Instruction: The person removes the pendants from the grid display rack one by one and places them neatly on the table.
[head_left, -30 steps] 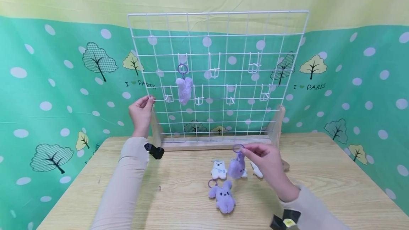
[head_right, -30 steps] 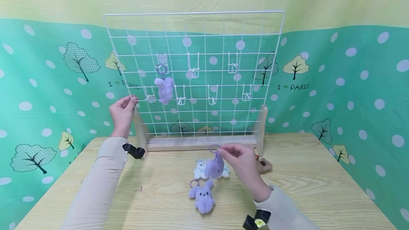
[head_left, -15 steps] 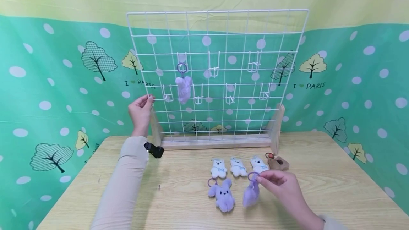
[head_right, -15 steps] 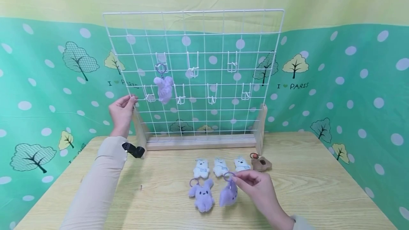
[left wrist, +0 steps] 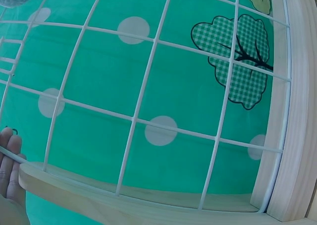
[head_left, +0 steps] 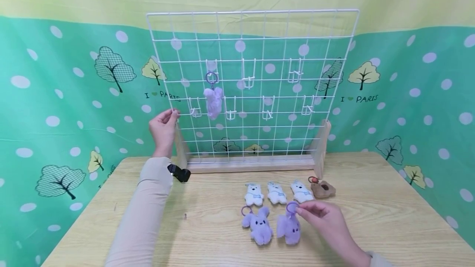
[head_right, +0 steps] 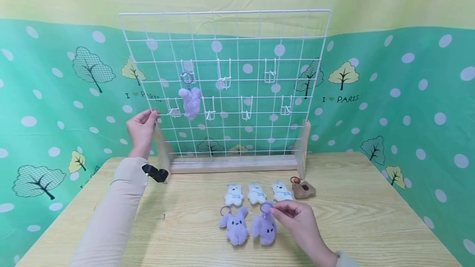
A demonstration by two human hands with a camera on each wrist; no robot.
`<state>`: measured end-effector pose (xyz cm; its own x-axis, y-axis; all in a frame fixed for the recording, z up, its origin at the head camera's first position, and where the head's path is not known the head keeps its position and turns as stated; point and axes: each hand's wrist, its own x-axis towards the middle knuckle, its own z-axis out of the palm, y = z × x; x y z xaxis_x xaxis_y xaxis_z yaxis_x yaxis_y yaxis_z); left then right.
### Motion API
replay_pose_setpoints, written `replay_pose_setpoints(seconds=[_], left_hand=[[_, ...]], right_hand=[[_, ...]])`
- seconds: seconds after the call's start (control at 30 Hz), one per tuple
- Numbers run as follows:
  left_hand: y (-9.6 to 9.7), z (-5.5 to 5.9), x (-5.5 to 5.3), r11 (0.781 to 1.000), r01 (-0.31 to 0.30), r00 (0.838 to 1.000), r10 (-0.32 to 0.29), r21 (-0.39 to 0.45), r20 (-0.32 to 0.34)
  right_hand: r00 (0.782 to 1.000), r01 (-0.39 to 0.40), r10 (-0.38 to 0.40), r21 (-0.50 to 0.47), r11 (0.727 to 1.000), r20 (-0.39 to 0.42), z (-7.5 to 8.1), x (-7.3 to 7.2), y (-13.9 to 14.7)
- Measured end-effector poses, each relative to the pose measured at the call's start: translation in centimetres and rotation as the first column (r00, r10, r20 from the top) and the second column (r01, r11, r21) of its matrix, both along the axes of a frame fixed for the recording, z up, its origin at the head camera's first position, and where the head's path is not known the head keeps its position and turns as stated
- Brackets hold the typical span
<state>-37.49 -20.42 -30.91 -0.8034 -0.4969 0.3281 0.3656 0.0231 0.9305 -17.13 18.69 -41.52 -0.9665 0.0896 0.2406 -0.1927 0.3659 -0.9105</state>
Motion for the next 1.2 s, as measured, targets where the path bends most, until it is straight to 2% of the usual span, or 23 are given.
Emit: replay_pose_setpoints(seconds=[0.2,0.37,0.5,0.7,0.97,1.2], left_hand=[[-0.1,-0.1,-0.2,1.0,-0.011,1.0,0.011,-0.01,-0.014],[0.0,-0.1,-0.3,1.0,-0.008,1.0,0.008,-0.009,-0.015],[0.0,-0.1,-0.3,1.0,-0.001,1.0,0.001,-0.002,-0.022],[-0.1,-0.2,-0.3,1.0,0.0,1.0,0.0,0.005,-0.029],[0.0,-0.2,-0.2,1.0,-0.004,1.0,0.004,0.009,-0.031],[0.0,-0.2,-0.3,1.0,-0.007,1.0,0.007,0.004,-0.027]], right_hand=[[1.0,-0.011,0.012,-0.021,1.0,0.022,-1.1,-1.7,-0.2],[0.994,-0.03,0.035,-0.056,0.998,0.104,-1.7,-2.4,0.0],[0.989,-0.023,0.027,-0.029,0.999,0.148,-2.2,-3.0,0.4],[0.986,-0.038,0.035,0.019,0.999,0.165,-2.7,-4.2,0.9],[0.979,-0.132,0.123,0.047,0.99,0.161,-2.9,-5.4,1.3],[0.971,-0.196,0.185,0.062,0.979,0.149,-2.9,-5.7,1.2]])
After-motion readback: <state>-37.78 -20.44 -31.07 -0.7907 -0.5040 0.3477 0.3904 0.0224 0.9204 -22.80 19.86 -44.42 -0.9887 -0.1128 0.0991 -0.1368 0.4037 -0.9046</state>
